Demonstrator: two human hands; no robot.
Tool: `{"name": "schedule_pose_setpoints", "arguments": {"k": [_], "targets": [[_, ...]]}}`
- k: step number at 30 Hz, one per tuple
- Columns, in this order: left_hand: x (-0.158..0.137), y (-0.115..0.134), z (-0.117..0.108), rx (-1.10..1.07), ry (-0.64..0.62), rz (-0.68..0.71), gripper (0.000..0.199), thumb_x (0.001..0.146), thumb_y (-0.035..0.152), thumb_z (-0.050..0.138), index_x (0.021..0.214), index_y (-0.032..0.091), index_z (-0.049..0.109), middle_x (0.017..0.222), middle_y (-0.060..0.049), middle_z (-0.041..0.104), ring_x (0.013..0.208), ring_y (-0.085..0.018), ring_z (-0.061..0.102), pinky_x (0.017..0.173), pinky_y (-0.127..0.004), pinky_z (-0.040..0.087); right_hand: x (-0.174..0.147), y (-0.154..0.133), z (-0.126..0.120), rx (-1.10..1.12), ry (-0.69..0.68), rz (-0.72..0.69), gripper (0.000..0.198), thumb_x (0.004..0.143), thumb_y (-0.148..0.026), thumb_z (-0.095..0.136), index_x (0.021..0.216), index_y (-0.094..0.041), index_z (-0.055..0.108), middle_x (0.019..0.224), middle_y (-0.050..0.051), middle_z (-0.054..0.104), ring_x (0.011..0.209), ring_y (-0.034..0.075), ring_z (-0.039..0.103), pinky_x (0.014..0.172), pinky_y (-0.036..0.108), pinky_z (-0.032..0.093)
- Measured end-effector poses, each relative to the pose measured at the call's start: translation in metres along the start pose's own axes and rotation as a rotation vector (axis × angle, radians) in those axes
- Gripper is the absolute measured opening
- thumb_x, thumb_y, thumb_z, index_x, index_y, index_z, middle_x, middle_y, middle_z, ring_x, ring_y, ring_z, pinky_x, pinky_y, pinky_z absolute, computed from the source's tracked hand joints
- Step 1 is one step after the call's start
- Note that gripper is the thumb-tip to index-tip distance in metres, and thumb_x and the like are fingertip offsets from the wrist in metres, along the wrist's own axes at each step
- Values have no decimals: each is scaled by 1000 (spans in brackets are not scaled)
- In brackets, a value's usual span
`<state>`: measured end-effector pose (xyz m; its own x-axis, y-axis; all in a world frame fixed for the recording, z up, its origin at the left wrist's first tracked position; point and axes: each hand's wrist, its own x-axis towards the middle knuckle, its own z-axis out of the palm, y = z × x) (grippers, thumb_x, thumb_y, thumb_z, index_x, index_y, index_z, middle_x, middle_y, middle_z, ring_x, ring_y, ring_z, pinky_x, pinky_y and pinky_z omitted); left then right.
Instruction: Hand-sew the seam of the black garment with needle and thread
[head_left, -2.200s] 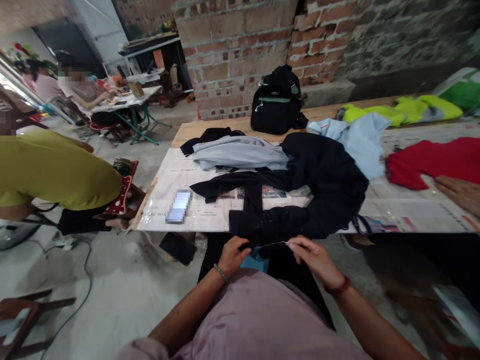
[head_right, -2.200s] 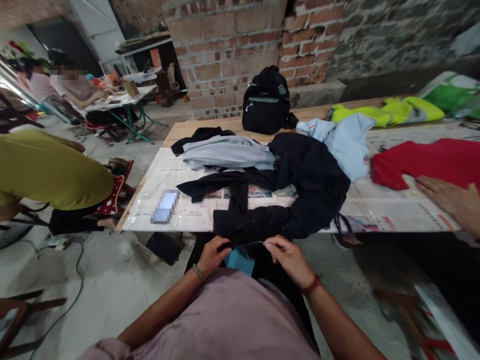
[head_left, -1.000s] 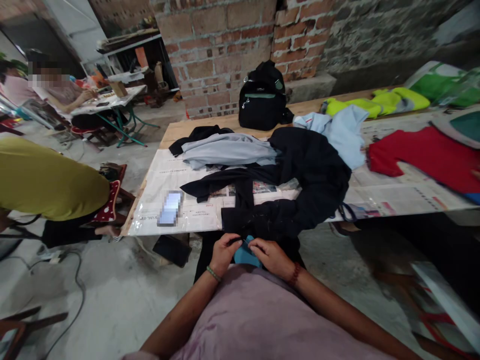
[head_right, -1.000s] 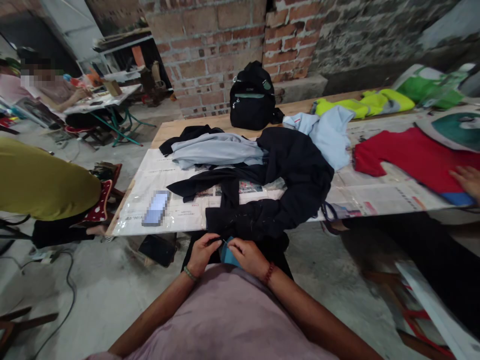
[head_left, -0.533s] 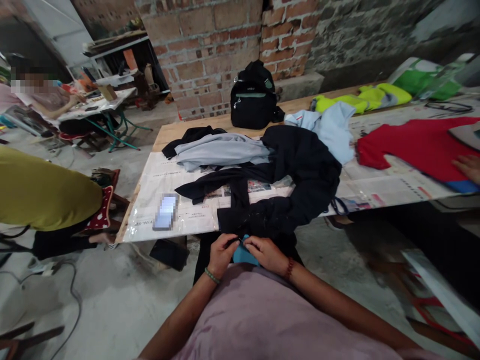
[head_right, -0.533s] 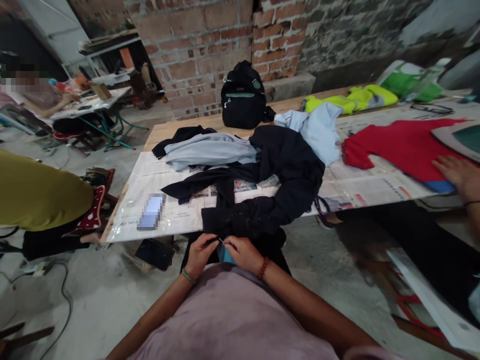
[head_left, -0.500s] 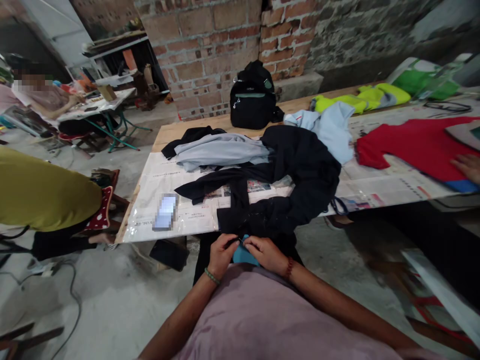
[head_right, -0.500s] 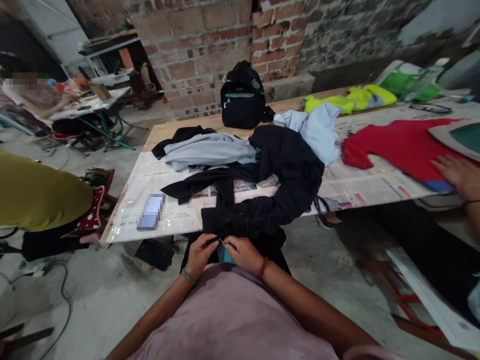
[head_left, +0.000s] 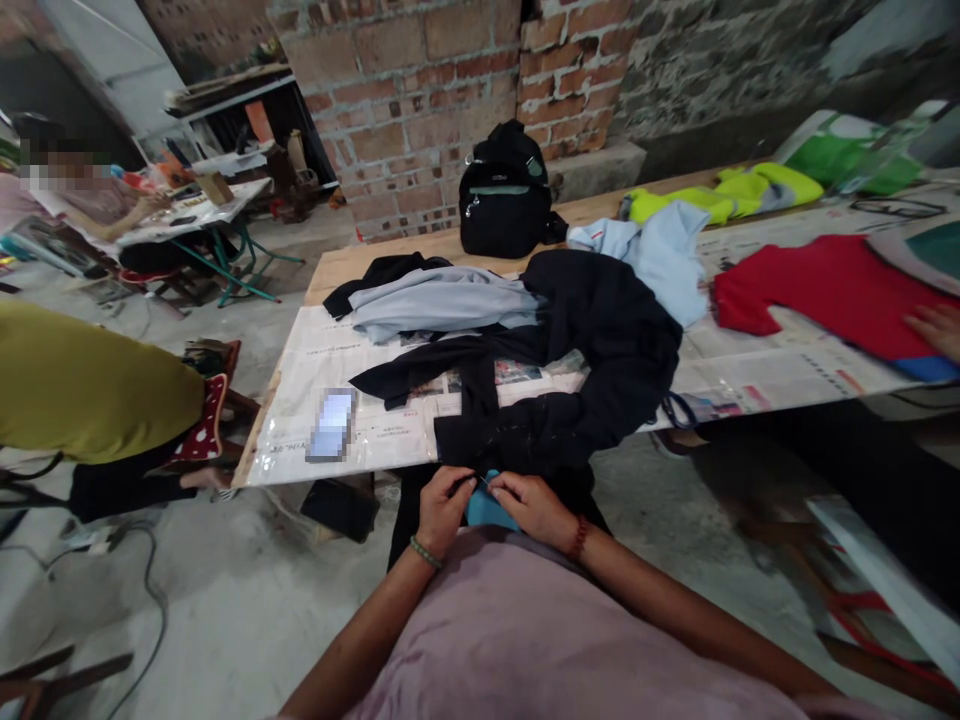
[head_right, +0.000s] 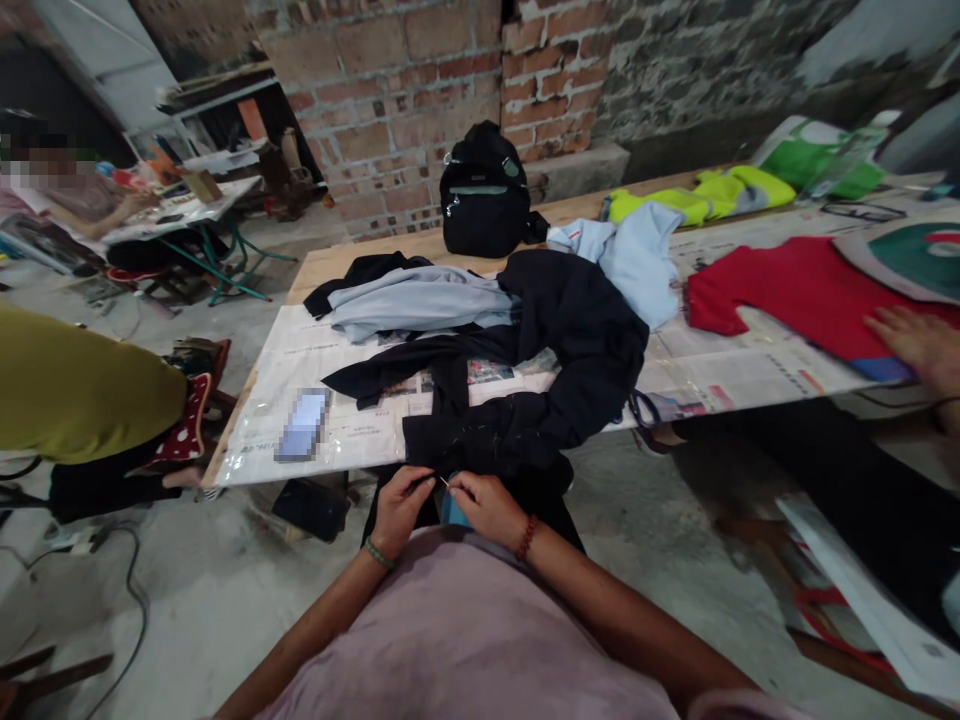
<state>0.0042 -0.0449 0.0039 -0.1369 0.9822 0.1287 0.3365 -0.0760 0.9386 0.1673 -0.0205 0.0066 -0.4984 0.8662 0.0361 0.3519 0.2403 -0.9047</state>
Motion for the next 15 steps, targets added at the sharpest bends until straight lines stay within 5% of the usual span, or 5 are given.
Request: {"name": "schedule_pose_setpoints", "arguments": {"k": [15], "targets": [[-2, -3, 2, 16, 2, -24, 15, 70, 26, 59, 81, 20, 65, 77, -3, 61, 73, -14, 54, 67, -24, 43, 0, -2, 1, -11, -12, -8, 20, 80, -23, 42, 75, -17, 60, 67, 1, 61, 60, 11, 53, 56, 21, 39]]}}
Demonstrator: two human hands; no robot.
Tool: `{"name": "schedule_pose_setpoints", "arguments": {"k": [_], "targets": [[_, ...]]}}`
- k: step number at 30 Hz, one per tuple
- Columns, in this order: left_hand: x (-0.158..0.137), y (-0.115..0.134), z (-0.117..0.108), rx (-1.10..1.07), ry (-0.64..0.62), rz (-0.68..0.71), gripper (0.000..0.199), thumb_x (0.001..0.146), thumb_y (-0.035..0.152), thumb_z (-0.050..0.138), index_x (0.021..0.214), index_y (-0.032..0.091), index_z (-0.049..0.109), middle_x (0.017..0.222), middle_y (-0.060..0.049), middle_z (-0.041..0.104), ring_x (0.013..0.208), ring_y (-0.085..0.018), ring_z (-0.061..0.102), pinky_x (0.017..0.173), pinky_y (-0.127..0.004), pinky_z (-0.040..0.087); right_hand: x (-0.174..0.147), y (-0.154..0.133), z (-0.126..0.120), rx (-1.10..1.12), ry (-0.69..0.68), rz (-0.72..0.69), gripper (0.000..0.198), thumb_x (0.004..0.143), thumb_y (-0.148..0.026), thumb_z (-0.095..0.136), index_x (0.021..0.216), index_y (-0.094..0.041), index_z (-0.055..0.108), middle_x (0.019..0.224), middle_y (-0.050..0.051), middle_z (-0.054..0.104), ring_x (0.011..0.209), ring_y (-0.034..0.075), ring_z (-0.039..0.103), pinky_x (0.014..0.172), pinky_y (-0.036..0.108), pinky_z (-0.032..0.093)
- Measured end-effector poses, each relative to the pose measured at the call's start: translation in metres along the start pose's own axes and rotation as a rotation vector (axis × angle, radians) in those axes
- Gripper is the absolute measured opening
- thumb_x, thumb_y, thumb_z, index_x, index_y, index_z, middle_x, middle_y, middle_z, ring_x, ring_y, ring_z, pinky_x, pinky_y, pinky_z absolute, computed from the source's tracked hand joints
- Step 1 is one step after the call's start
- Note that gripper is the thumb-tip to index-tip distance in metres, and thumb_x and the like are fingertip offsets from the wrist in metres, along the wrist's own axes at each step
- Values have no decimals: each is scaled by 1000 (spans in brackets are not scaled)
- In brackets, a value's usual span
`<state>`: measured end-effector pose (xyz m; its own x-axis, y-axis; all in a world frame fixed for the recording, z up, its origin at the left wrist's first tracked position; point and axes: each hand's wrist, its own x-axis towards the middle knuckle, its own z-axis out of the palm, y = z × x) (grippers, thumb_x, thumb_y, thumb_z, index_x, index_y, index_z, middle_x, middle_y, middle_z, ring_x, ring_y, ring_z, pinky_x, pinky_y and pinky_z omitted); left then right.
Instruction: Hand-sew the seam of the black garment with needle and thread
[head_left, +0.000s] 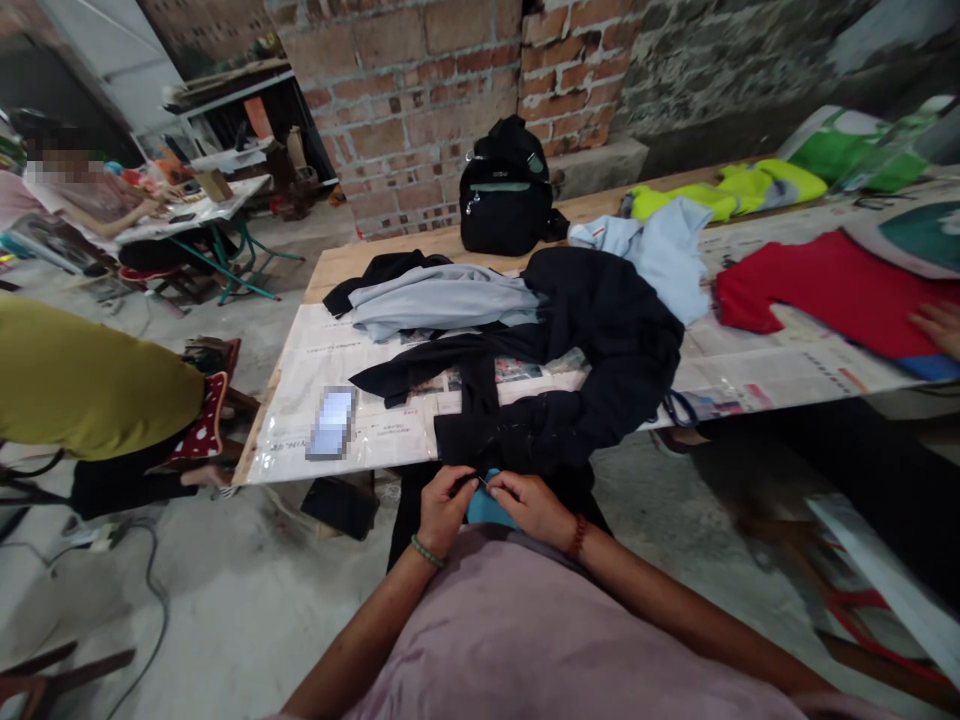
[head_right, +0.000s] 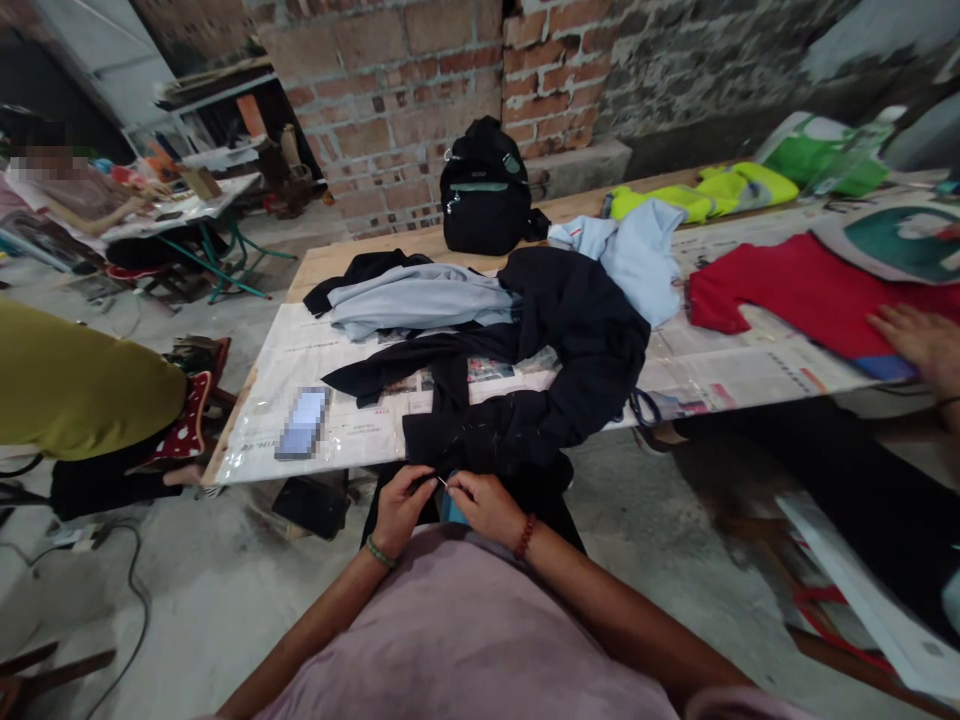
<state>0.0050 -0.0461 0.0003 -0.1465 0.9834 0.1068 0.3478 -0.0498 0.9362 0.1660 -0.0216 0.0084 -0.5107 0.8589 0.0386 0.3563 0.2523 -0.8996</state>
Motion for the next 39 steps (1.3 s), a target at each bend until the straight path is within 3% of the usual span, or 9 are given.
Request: {"name": "schedule_pose_setpoints", "arguments": {"k": [28, 39], "targets": [[-1, 9, -2, 66, -29, 115, 13, 73, 18, 56, 80, 20, 66, 76, -3, 61, 72, -14, 56, 66, -23, 44, 2, 1, 2, -4, 33, 26, 20, 80, -24, 42, 71, -17, 58, 62, 0, 57, 57, 11, 51, 53, 21, 37], [-3, 7, 2, 97, 0, 190, 10, 73, 14, 57, 77, 16, 65, 74, -3, 62, 69, -12, 57, 64, -22, 46, 1, 5, 16, -11, 95, 77, 18, 80, -22, 39, 72, -16, 54, 63, 1, 56, 59, 11, 50, 57, 21, 37]]}}
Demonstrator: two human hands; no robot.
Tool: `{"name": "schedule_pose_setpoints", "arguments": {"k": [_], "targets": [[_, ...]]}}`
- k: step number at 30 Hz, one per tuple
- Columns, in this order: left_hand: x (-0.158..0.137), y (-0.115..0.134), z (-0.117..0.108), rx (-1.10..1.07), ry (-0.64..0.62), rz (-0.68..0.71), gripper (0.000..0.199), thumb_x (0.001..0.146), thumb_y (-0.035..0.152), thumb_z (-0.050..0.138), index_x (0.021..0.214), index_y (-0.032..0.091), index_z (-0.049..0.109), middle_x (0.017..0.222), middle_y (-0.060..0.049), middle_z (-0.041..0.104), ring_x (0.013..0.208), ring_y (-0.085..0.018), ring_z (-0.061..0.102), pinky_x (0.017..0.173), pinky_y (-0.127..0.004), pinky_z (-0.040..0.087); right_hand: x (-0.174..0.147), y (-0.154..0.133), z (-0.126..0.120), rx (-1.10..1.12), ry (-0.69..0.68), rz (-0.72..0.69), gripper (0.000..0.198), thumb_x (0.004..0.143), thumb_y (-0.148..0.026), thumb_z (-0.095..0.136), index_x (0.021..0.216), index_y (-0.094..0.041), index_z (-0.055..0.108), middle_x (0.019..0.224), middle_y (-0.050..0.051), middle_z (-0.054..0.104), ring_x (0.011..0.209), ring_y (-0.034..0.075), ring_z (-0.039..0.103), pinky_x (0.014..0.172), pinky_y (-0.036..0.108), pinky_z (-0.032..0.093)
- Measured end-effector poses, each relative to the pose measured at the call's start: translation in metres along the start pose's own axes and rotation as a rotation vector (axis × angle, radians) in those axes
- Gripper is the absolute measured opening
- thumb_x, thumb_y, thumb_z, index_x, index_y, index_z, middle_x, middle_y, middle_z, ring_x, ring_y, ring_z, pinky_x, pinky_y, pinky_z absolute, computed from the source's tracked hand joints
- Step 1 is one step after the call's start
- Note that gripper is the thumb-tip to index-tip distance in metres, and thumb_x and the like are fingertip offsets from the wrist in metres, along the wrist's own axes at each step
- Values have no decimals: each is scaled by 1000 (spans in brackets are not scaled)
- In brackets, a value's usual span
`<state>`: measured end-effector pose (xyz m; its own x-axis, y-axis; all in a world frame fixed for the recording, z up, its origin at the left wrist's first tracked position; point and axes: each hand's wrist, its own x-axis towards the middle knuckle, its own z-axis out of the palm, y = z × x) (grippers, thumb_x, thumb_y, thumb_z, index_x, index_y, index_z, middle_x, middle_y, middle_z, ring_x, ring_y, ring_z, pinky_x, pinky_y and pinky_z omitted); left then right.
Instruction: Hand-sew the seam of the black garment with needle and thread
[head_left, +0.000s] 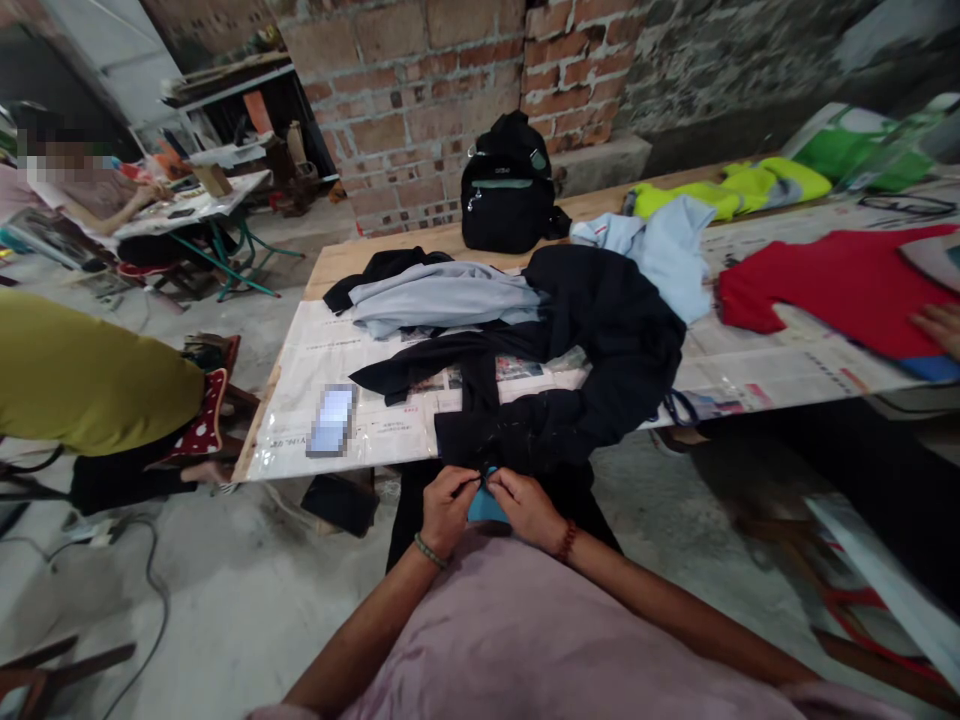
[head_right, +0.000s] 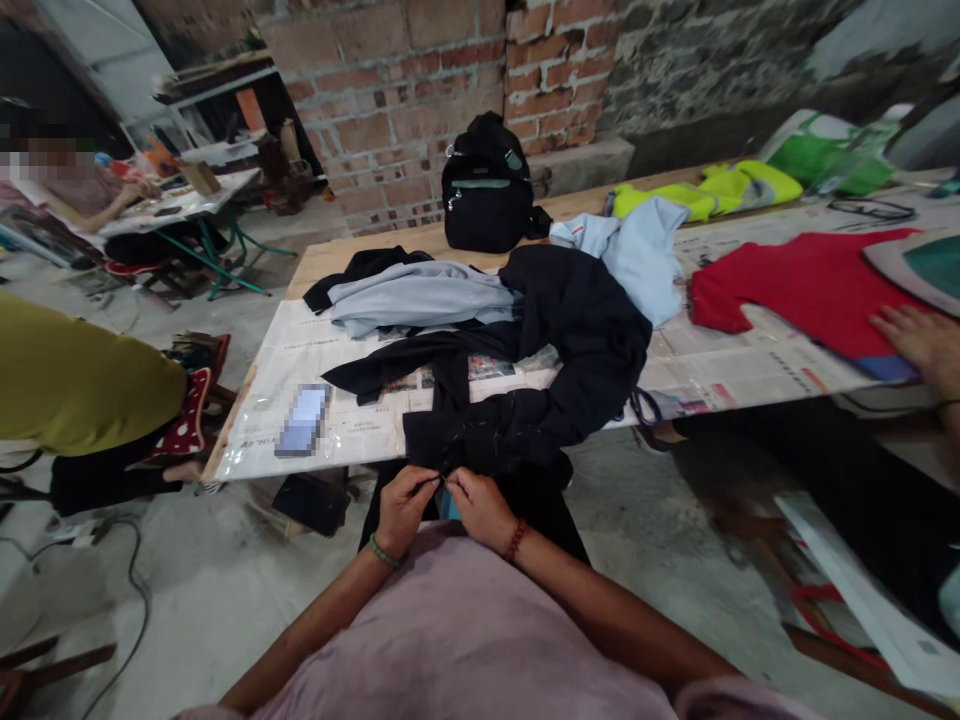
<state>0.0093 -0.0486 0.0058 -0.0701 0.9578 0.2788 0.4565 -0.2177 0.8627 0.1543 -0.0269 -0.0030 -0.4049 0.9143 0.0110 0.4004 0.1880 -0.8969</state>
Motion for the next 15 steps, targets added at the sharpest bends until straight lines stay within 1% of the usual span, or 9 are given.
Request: {"name": "schedule_pose_setpoints", "arguments": {"k": [3, 7, 10, 13, 15], "targets": [[-2, 0, 3, -4, -20, 26, 11, 73, 13, 56, 77, 17, 65, 74, -3, 62, 69, -12, 57, 63, -22, 46, 1, 2, 4, -18, 39, 17, 18, 79, -23, 39, 67, -17, 51, 59, 0, 52, 56, 10, 47, 54, 21, 35], [-2, -1, 6, -8, -38, 54, 13, 74, 12, 54, 78, 17, 65, 75, -3, 61, 70, -11, 56, 64, -22, 46, 4, 5, 5, -34, 70, -3, 19, 79, -23, 38, 63, -17, 47, 56, -1, 48, 53, 10, 44, 52, 21, 34], [-3, -1, 7, 9, -13, 39, 12, 74, 13, 54, 82, 17, 63, 77, -3, 60, 72, -11, 55, 65, -22, 45, 5, 3, 4, 22, 73, -16, 19, 81, -25, 38, 67, -17, 49, 58, -1, 49, 54, 10, 45, 52, 21, 35], [-3, -3, 7, 45, 15, -5, 18, 72, 16, 57, 89, 17, 61, 81, -3, 58, 72, -12, 54, 62, -22, 45, 5, 1, 3, 92, 66, -11, 17, 81, -25, 38, 78, -17, 53, 60, -1, 52, 55, 10, 48, 54, 21, 37], [-4, -5, 7, 57, 30, -13, 17, 72, 16, 57, 88, 17, 61, 81, -3, 58, 73, -12, 54, 63, -22, 45, 3, -1, 2, 105, 43, -5, 16, 80, -22, 40, 85, -17, 55, 62, -1, 55, 57, 11, 50, 55, 21, 38]]}}
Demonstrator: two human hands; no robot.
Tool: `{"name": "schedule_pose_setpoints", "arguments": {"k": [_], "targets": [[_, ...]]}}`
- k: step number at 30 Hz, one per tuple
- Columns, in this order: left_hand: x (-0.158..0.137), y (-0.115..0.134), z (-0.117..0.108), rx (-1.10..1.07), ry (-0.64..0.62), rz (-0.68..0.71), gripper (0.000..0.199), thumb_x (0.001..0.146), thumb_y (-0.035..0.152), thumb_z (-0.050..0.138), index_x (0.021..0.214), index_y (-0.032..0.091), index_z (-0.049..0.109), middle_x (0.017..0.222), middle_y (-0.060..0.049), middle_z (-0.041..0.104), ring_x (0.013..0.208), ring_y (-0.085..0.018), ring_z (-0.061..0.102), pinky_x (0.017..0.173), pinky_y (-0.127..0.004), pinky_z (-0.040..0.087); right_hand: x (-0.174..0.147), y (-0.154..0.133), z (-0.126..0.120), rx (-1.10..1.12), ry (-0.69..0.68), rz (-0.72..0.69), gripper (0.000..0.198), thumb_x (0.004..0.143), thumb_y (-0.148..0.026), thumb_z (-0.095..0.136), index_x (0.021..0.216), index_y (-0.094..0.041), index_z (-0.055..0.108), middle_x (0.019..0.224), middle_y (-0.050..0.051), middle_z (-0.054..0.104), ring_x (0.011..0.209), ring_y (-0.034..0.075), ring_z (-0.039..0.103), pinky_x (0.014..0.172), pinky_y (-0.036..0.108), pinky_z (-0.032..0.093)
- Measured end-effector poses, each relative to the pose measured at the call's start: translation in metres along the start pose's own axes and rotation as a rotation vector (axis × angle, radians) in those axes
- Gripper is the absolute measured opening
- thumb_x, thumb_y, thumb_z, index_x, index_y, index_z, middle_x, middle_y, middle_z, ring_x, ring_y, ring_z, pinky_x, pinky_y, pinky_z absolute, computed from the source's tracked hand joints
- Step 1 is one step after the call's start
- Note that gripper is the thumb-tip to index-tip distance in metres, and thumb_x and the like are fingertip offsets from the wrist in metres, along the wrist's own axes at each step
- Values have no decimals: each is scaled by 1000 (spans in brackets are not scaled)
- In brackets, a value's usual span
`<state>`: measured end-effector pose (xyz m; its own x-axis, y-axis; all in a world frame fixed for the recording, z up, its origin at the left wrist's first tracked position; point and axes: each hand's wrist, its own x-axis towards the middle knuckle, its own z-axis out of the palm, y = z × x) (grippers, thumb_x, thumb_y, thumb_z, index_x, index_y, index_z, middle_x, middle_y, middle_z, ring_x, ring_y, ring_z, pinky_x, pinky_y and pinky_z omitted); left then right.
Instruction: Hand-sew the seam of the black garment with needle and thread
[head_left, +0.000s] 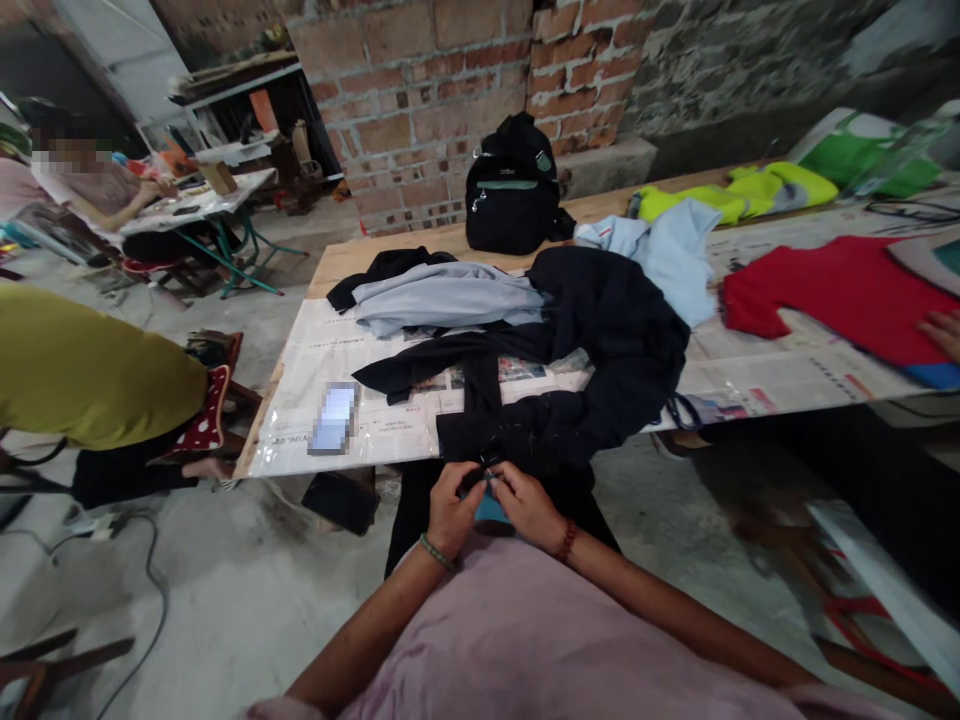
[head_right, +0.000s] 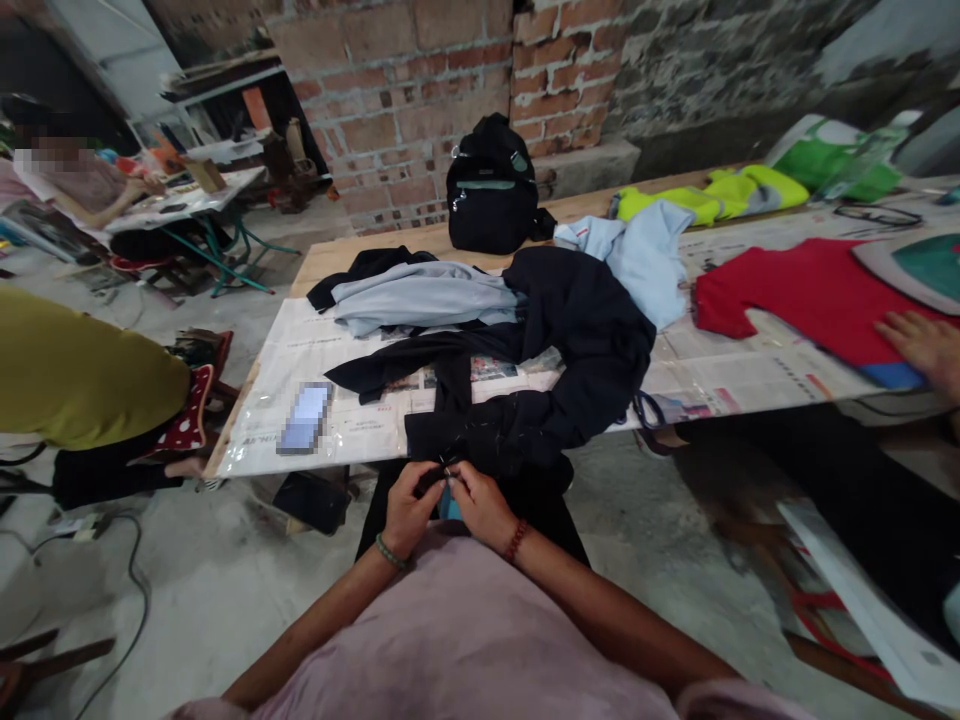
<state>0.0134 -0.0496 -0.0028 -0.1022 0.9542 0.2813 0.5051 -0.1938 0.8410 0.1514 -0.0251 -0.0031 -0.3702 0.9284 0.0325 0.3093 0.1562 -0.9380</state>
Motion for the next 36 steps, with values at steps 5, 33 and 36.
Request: {"name": "schedule_pose_setpoints", "arguments": {"k": [5, 33, 36], "targets": [[-1, -4, -3, 14, 27, 64, 12, 75, 13, 54, 82, 18, 62, 81, -4, 57, 77, -13, 55, 68, -24, 46, -10, -8, -18, -89, -64, -78, 20, 81, -25, 43, 85, -18, 61, 71, 2, 61, 63, 12, 55, 60, 22, 42], [-1, -2, -1, 69, -55, 160, 17, 75, 11, 49, 84, 19, 61, 83, -4, 56, 79, -13, 54, 69, -25, 46, 32, -8, -35, 141, -194, 122, 12, 65, -25, 59, 69, -16, 64, 71, 0, 60, 65, 11, 53, 61, 22, 41], [-1, -1, -1, 44, -71, 127, 15, 75, 12, 50, 84, 18, 61, 83, -4, 56, 79, -13, 54, 67, -24, 45, 32, -7, -33, 223, -146, 237, 13, 64, -27, 59, 66, -14, 61, 58, -3, 55, 53, 7, 46, 52, 20, 36]]}}
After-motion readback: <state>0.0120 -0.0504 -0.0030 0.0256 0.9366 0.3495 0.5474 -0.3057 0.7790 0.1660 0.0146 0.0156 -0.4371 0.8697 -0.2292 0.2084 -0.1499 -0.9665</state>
